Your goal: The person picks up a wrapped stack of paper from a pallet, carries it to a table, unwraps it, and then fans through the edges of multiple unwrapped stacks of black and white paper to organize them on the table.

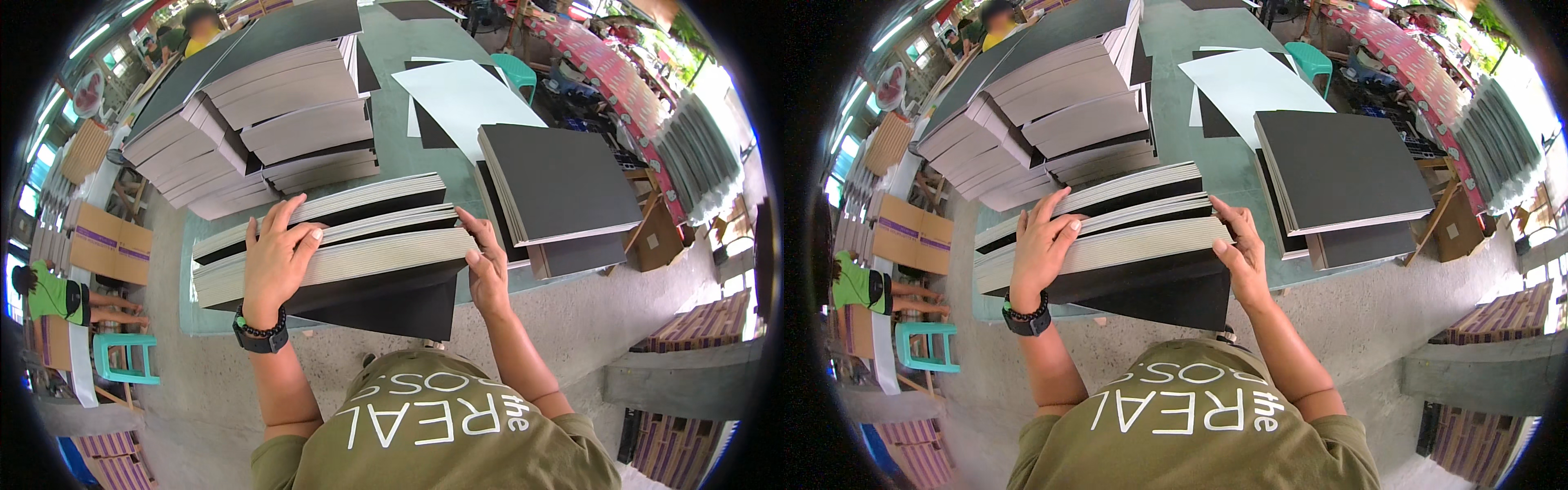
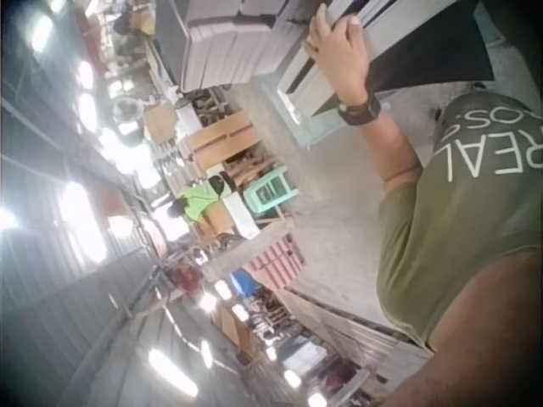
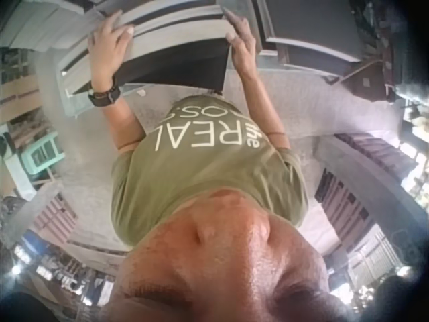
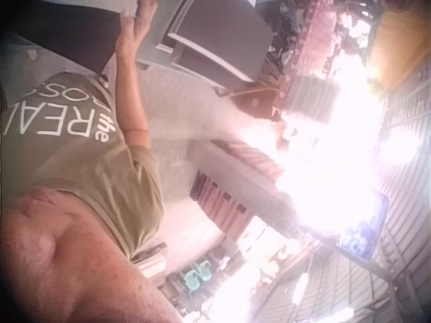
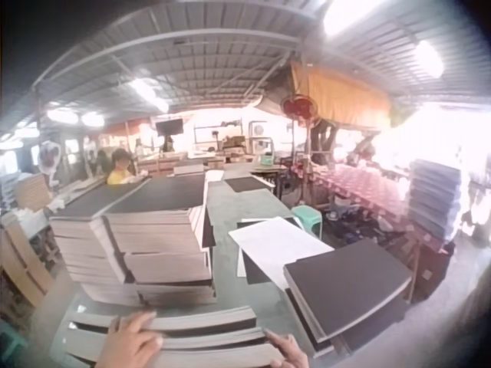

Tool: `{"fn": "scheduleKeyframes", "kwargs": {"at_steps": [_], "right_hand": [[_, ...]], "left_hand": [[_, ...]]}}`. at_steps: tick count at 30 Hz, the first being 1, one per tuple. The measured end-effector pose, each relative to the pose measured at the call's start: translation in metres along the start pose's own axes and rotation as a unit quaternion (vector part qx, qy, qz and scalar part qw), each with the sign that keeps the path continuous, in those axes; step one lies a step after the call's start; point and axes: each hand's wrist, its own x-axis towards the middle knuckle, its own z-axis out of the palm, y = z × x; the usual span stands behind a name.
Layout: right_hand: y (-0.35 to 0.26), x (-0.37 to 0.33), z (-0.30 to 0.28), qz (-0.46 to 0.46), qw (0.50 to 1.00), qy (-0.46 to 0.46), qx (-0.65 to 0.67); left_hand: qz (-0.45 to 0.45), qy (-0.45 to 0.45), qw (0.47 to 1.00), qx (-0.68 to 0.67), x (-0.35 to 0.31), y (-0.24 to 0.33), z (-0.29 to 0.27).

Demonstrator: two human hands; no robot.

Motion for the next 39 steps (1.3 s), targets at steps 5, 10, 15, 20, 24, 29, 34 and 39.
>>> {"fn": "scheduleKeyframes", "kwargs": {"at_steps": [5,10,15,20,24,29,34,39], "right_hand": [[-0.004,0.003,0.003,-0.022,0.999,0.012,-0.02],[-0.018,0.012,-0.002,0.005,0.996,-0.035,-0.087],[0.001,0.013,-0.004,0.054,0.997,-0.029,0.05],[-0.001,0.026,0.001,0.04,0.999,-0.02,0.028],[-0.003,0.029,-0.003,0.025,0.997,-0.071,-0.023],[-0.002,0.025,-0.005,0.01,0.997,-0.071,-0.037],[-0.006,0.023,0.0,0.026,0.997,-0.055,-0.048],[0.005,0.025,-0.002,0.041,0.998,-0.036,-0.019]], "left_hand": [[0.008,0.004,1.0,0.001,-0.001,0.002,0.0],[0.026,-0.009,1.0,0.01,-0.004,-0.003,0.0],[0.019,-0.004,1.0,-0.019,-0.005,0.0,-0.001],[0.029,-0.022,0.998,0.058,-0.006,-0.002,0.001],[0.027,-0.029,0.997,0.064,-0.007,-0.002,0.0],[0.025,-0.029,0.998,0.057,-0.007,0.0,0.0],[0.014,-0.04,0.998,0.049,-0.007,0.0,-0.002],[0.016,-0.037,0.998,0.044,-0.007,0.001,-0.002]]}}
